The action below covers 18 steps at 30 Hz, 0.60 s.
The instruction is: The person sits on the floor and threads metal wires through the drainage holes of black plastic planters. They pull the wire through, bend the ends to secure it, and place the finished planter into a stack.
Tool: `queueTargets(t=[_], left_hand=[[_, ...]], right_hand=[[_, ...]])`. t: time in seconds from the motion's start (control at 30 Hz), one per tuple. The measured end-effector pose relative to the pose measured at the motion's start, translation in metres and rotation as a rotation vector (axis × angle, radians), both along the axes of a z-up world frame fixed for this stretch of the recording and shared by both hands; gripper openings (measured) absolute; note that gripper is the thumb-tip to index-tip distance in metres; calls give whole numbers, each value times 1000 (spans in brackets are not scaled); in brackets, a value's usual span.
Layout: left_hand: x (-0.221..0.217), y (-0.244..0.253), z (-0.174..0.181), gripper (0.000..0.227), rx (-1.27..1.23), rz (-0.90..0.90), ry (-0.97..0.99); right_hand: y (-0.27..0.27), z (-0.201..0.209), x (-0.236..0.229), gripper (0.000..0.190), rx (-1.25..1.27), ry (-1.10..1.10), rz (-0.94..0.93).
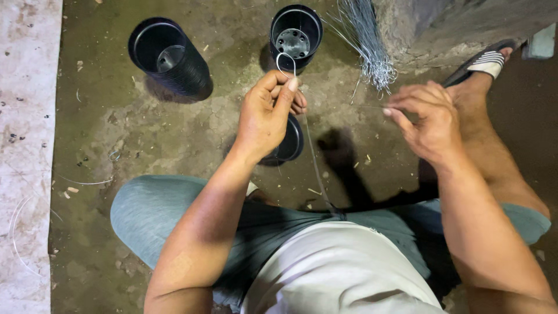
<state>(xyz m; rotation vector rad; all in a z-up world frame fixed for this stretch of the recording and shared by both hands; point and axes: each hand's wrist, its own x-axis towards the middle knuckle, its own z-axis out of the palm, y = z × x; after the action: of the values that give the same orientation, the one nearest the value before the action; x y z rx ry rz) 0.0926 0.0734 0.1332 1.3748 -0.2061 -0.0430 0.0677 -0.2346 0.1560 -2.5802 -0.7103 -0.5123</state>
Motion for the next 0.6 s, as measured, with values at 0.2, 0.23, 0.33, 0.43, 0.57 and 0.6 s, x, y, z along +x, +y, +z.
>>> queueTargets(t=[0.2,0.23,0.33,0.43,0.57,0.6], left_hand=[[3,-3,-13,17,14,196,-3],[1,-3,-16,18,21,216,11],[1,-9,-26,17,25,259,20],[4,-18,-37,16,14,284,8],[0,-23,-50,16,77,289,0],[-1,-23,-52,16,111,299,-9]], right_hand=[[35,-7,-44,27,119,-145,-77],[36,-12,-51,23,180,-104,-54],[38,-36,-72,31,69,103,103],[41,-64,-81,24,40,206,73],[36,-95,-85,13,-2,357,-43],[35,-102,-84,13,16,398,-48]])
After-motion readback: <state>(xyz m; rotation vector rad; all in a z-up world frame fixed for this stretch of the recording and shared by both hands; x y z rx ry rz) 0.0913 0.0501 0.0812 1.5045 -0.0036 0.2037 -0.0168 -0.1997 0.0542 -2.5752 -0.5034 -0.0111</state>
